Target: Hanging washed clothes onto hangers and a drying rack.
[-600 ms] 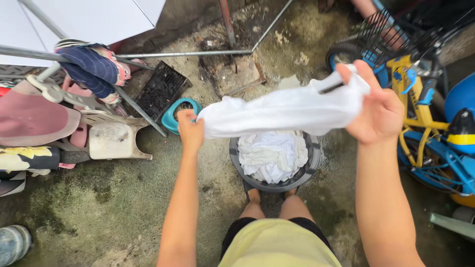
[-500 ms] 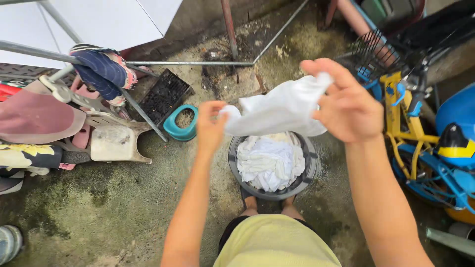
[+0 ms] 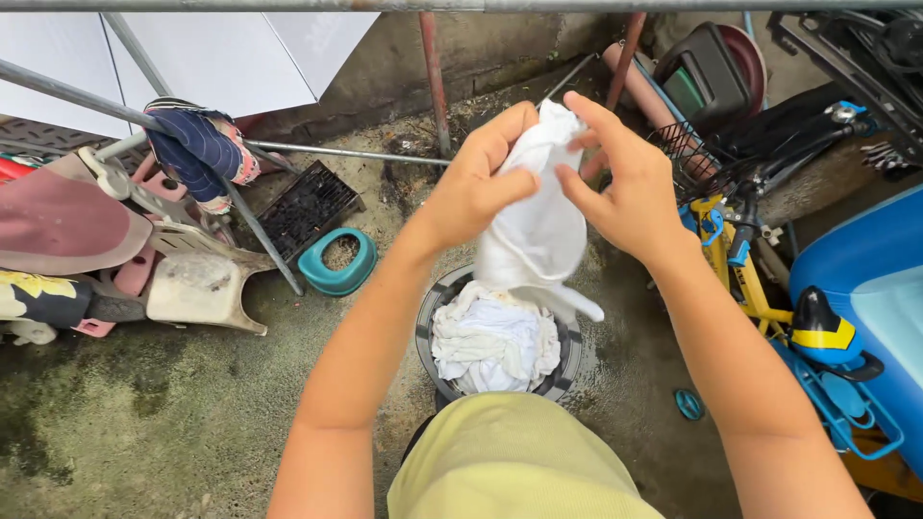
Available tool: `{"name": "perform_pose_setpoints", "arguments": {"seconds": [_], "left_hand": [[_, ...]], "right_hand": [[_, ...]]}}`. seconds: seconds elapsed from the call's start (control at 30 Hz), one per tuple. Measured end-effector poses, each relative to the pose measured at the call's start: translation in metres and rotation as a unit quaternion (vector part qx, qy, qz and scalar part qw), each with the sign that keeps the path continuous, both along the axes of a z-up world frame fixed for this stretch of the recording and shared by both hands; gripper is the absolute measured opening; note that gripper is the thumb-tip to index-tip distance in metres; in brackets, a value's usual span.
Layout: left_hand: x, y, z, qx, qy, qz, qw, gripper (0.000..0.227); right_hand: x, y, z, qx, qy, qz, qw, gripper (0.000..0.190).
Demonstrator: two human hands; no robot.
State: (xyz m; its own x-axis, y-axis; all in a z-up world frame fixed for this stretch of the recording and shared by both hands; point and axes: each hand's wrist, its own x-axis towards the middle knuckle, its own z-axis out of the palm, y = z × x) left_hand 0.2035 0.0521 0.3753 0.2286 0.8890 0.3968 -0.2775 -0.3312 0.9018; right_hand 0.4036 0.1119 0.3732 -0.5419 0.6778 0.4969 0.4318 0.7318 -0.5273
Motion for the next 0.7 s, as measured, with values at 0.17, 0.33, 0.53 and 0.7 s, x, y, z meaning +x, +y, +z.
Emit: {"name": "perform_pose_setpoints", "arguments": {"seconds": [0.17,0.33,0.53,0.7], "left_hand": [[0.005,0.01,-0.005,0.083,0.173,0.049,0.98,0.025],[-0.004,0.006,-0.069,0.221,0.411,0.342,0.816,0.042],[-0.018,-0.01,-0.141,0.286,0.551,0.296,0.726,0.069],[-0.025,0.015,-0.131,0.365,0.566,0.248,0.696,0.036]], "right_hand": [[0.003,0.037,-0.045,-0.056,0.129,0.077,0.987,0.017],[0.028,0.048,-0.039,-0.384,0.38,0.263,0.8,0.003],[0.09,0.057,-0.033,-0.492,0.437,0.259,0.707,0.015],[0.137,0.062,-0.058,-0.516,0.5,0.23,0.656,0.02]]}}
